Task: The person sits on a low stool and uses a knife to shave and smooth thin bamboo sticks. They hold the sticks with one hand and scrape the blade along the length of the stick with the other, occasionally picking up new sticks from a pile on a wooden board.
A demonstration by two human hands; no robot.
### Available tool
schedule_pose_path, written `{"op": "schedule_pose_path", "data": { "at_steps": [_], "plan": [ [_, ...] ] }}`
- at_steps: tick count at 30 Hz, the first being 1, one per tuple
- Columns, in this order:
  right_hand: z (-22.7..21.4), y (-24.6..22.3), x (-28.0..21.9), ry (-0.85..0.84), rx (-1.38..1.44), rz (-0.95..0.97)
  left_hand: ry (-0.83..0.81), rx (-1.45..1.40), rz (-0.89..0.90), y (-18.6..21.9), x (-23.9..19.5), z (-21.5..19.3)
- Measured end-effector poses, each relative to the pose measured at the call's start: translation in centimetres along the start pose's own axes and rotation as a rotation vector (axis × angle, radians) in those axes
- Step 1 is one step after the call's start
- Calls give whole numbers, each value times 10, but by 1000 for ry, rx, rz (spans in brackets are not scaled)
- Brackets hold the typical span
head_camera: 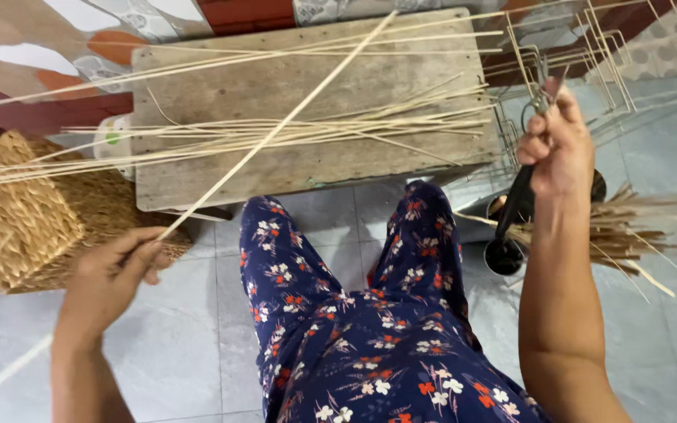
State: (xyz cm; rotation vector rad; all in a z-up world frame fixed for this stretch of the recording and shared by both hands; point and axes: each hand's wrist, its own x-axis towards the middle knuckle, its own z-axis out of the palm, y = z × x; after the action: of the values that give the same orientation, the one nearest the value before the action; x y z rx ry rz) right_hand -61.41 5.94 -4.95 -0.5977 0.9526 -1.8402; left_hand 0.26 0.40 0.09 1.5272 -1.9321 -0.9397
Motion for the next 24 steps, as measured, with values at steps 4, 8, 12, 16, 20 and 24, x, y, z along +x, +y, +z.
{"op": "schedule_pose_path", "data": {
  "at_steps": [4,8,12,16,20,24],
  "plan": [
    [31,38,-5,-36,-261,-16,-62,-146,45,21,32,42],
    [63,78,8,-211,-265,215,-93,-225,33,53,81,97],
    [98,80,31,-449,-235,326,-137,-255,219,90,139,133],
    [130,72,83,-615,-226,390,-221,-217,258,112,217,143],
    [158,75,131,-531,-258,458,-239,-284,330,128,274,155],
    [169,63,152,-483,-184,505,-108,-81,551,153,286,145]
  ]
}}
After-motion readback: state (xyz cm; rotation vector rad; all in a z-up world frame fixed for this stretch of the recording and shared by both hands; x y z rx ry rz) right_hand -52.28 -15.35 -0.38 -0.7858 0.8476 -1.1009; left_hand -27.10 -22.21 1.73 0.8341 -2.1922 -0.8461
